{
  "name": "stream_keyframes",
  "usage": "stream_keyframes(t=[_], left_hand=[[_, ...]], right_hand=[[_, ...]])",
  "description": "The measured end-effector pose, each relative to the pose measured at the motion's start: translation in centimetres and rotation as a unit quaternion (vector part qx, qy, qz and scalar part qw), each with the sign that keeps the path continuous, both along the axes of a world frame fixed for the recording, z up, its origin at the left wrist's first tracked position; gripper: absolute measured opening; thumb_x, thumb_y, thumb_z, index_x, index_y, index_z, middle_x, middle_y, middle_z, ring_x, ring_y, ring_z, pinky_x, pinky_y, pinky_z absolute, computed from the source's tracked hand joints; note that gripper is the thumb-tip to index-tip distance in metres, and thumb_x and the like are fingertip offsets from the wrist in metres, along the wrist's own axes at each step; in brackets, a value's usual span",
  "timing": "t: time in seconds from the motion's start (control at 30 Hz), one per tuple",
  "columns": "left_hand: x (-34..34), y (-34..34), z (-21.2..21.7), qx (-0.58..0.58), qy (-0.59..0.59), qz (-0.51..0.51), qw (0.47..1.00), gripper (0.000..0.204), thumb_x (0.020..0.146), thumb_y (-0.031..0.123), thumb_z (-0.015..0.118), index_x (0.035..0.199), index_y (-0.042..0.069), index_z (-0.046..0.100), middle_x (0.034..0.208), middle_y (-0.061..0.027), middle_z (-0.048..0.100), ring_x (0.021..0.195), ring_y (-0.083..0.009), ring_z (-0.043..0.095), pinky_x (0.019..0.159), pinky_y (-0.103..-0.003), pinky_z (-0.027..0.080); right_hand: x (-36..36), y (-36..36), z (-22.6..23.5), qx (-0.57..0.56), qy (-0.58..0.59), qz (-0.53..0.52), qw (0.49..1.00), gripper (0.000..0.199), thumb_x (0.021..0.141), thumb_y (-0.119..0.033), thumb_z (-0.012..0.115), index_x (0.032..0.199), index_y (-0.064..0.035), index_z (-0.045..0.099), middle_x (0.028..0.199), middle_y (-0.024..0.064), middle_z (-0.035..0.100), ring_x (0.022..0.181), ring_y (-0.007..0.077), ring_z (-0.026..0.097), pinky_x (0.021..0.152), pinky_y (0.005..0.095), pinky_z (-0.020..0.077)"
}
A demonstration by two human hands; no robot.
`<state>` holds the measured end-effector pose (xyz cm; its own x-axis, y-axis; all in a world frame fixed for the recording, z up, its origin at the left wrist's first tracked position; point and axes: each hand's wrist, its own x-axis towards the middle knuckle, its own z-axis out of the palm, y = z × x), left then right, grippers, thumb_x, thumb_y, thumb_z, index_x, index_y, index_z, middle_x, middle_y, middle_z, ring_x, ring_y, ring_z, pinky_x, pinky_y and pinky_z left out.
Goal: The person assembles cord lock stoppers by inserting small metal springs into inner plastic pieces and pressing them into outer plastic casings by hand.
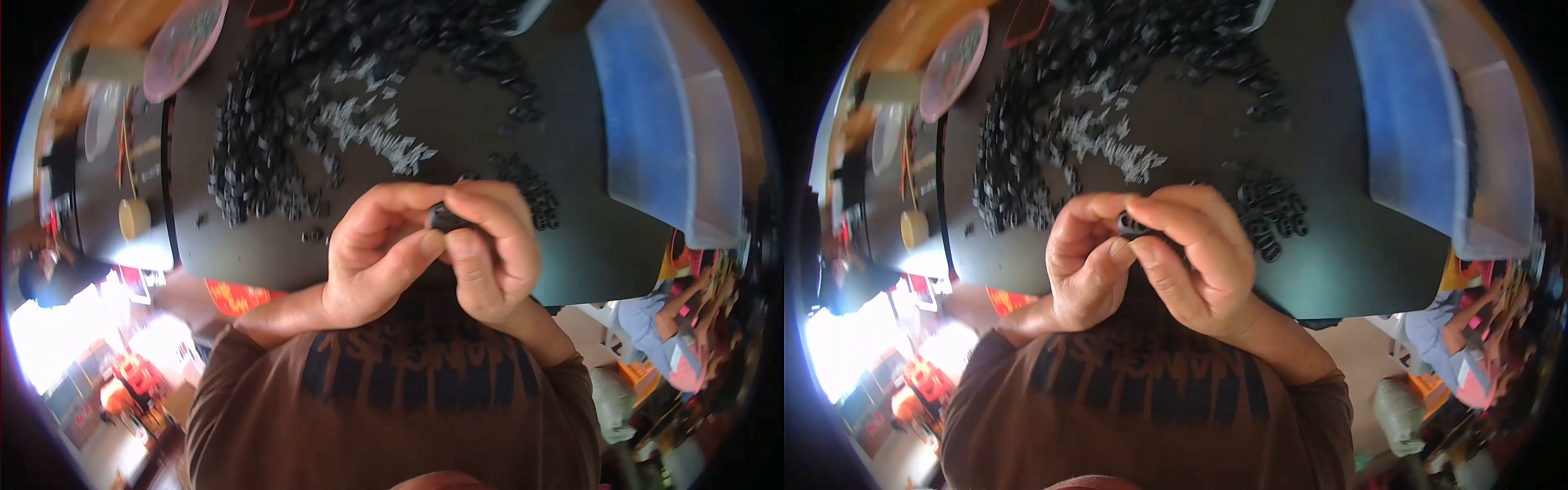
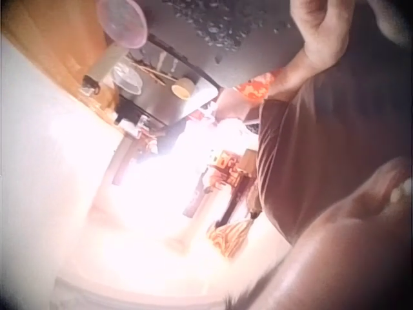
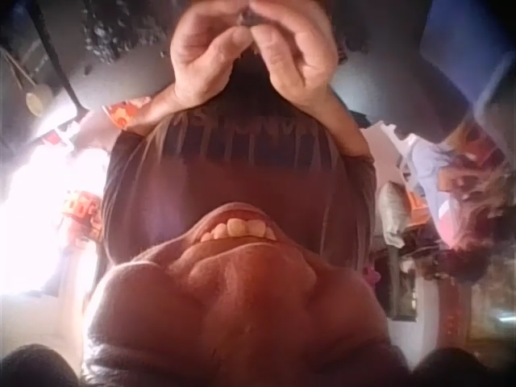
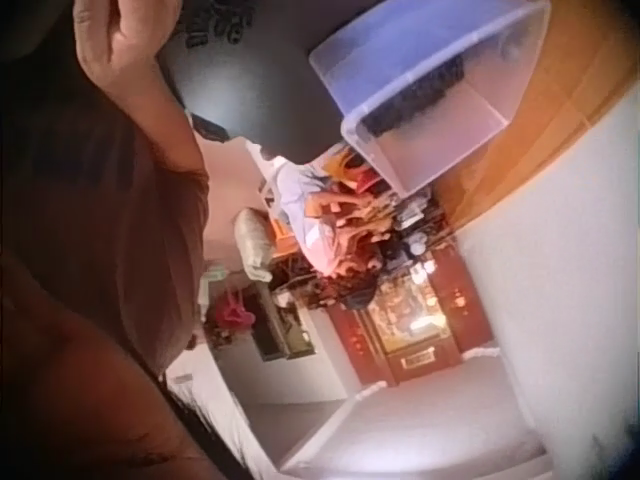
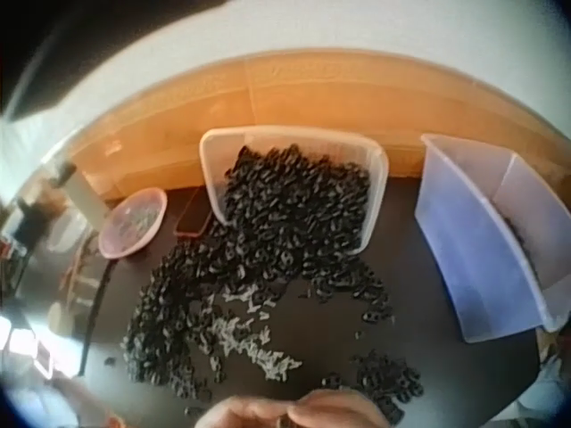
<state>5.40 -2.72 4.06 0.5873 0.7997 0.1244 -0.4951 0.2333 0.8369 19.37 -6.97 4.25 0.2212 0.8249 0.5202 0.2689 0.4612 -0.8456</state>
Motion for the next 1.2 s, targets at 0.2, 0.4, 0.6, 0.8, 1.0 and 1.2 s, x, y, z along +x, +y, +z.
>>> stream_keyframes(t=[0.2, 0.4, 0.6, 0.8, 1.0, 1.2], left_hand=[[1.0, -0.1, 0.1, 0.007, 0.004, -0.022, 1.000, 0.036, 0.088, -0.002, 0.048, 0.123, -0.001, 0.042, 0.087, -0.0122, 0.060, 0.074, -0.0156, 0.059, 0.070, -0.026, 0.049], [-0.2, -0.3, -0.5, 0.008, 0.009, -0.050, 0.999, 0.024, 0.089, 0.000, 0.048, 0.113, 0.000, 0.049, 0.083, -0.0120, 0.060, 0.068, -0.0136, 0.056, 0.066, -0.025, 0.047], [0.5, -1.2, -0.1, 0.049, 0.069, -0.056, 0.995, 0.021, 0.087, 0.000, 0.052, 0.107, -0.001, 0.051, 0.079, -0.0106, 0.059, 0.065, -0.0147, 0.055, 0.064, -0.026, 0.046], [0.5, 0.2, 3.4, 0.213, 0.040, -0.104, 0.971, 0.007, 0.080, 0.005, 0.061, 0.084, 0.000, 0.057, 0.070, -0.0076, 0.058, 0.060, -0.0227, 0.055, 0.053, -0.032, 0.043], [0.4, -1.7, -1.2, 0.050, -0.058, -0.113, 0.991, 0.019, 0.083, 0.016, 0.059, 0.072, 0.002, 0.055, 0.066, -0.0060, 0.055, 0.053, -0.0205, 0.052, 0.046, -0.031, 0.041], [1.1, 0.4, -0.1, 0.145, -0.036, -0.096, 0.984, 0.019, 0.085, 0.015, 0.058, 0.077, -0.002, 0.058, 0.070, -0.0089, 0.060, 0.057, -0.0208, 0.059, 0.049, -0.031, 0.047]], right_hand=[[2.7, -0.6, 2.3, 0.042, 0.019, -0.083, 0.995, 0.025, 0.076, 0.003, 0.064, 0.100, 0.0014, 0.061, 0.089, 0.0124, 0.061, 0.072, 0.0197, 0.059, 0.062, 0.0280, 0.0477], [10.7, -3.5, 9.1, 0.089, -0.275, -0.438, 0.851, 0.025, 0.078, 0.003, 0.061, 0.103, 0.0037, 0.059, 0.097, 0.0136, 0.059, 0.089, 0.0248, 0.055, 0.080, 0.0339, 0.0442], [9.0, -4.8, 7.8, 0.110, -0.183, -0.310, 0.926, 0.026, 0.083, 0.001, 0.049, 0.107, 0.0049, 0.054, 0.103, 0.0162, 0.056, 0.097, 0.0248, 0.053, 0.087, 0.0345, 0.0405], [-1.1, -3.2, 8.7, 0.006, -0.070, 0.074, 0.995, 0.013, 0.069, -0.015, 0.067, 0.080, -0.0112, 0.062, 0.087, 0.0030, 0.061, 0.078, 0.0200, 0.058, 0.074, 0.0327, 0.0482], [-4.2, -0.6, 6.8, -0.088, 0.001, 0.103, 0.991, 0.009, 0.071, -0.015, 0.064, 0.077, -0.0091, 0.060, 0.081, 0.0026, 0.058, 0.076, 0.0205, 0.057, 0.067, 0.0314, 0.0460], [-4.1, 1.7, 5.2, -0.075, 0.055, 0.150, 0.984, 0.008, 0.074, -0.016, 0.061, 0.074, -0.0073, 0.060, 0.077, 0.0029, 0.056, 0.072, 0.0204, 0.057, 0.064, 0.0308, 0.0473]])
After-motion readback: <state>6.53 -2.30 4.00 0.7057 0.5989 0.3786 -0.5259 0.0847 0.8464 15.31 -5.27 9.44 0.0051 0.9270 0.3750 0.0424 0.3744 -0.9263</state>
